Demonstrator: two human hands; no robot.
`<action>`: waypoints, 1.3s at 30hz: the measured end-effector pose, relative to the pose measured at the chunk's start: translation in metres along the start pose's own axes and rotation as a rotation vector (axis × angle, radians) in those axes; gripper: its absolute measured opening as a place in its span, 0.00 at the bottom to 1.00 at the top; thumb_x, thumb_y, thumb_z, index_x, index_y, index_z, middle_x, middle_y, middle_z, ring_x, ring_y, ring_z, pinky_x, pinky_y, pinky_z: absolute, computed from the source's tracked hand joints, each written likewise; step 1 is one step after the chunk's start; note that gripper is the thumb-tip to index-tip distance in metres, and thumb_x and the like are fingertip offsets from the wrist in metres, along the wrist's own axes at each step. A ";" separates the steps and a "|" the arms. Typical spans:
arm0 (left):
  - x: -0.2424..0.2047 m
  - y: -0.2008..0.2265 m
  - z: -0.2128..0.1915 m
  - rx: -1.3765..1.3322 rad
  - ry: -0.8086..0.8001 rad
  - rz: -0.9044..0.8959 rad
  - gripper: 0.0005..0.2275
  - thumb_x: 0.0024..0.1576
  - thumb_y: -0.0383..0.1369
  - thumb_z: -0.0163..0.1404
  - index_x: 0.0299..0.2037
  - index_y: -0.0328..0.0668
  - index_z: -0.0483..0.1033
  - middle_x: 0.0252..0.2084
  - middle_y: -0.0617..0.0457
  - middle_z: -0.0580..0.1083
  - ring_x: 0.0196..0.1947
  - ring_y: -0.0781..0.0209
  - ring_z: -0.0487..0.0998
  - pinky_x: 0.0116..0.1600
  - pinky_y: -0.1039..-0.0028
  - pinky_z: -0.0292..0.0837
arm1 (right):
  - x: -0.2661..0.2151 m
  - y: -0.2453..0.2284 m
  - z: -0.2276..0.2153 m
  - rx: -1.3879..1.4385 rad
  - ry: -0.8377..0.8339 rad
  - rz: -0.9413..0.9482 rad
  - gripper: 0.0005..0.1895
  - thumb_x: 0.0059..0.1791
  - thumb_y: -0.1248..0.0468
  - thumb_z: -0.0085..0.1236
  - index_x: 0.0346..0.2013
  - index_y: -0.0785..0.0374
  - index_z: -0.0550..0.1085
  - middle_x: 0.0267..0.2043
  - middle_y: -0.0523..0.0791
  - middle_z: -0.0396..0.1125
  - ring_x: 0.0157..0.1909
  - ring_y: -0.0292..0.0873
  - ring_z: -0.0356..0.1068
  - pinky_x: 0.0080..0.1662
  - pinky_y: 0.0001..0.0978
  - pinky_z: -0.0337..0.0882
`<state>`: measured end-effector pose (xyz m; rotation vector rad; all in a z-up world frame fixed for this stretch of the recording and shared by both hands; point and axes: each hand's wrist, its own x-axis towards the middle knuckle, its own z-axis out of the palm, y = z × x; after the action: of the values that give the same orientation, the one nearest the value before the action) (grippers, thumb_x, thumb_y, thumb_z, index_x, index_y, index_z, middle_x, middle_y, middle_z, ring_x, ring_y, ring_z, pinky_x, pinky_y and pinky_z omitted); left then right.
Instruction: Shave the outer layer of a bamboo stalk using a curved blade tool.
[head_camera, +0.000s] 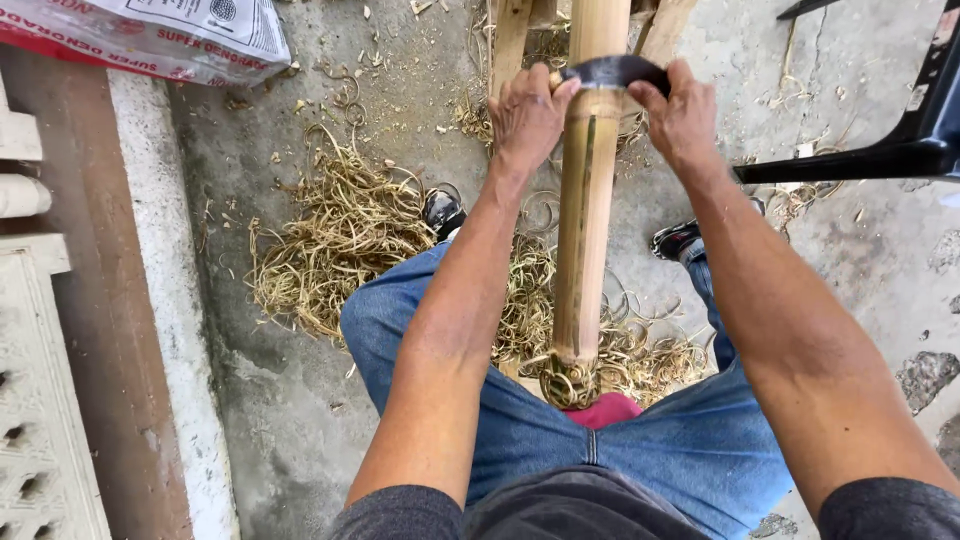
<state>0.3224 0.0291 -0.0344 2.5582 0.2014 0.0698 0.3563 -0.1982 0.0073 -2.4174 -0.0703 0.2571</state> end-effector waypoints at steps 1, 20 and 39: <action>-0.010 0.002 -0.002 0.001 0.004 0.005 0.18 0.62 0.54 0.45 0.36 0.50 0.69 0.32 0.58 0.71 0.33 0.62 0.70 0.43 0.61 0.63 | -0.012 -0.005 -0.002 0.002 0.006 -0.003 0.19 0.57 0.50 0.58 0.40 0.64 0.69 0.30 0.50 0.72 0.20 0.44 0.66 0.20 0.40 0.66; -0.294 0.015 -0.039 -0.034 -0.019 0.141 0.19 0.65 0.54 0.43 0.38 0.46 0.69 0.34 0.54 0.68 0.36 0.59 0.65 0.44 0.63 0.58 | -0.304 0.027 0.016 -0.088 -0.011 -0.064 0.23 0.58 0.49 0.56 0.31 0.65 0.65 0.20 0.51 0.64 0.17 0.45 0.61 0.23 0.43 0.61; -0.024 -0.002 0.008 -0.167 -0.029 -0.025 0.18 0.63 0.52 0.45 0.40 0.46 0.72 0.38 0.54 0.74 0.40 0.58 0.72 0.48 0.48 0.59 | -0.021 -0.010 -0.012 0.041 -0.034 -0.195 0.15 0.61 0.56 0.57 0.41 0.66 0.73 0.34 0.50 0.73 0.24 0.38 0.70 0.23 0.35 0.70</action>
<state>0.2993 0.0224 -0.0428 2.3889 0.2071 0.0387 0.3380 -0.2012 0.0261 -2.3452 -0.3113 0.2078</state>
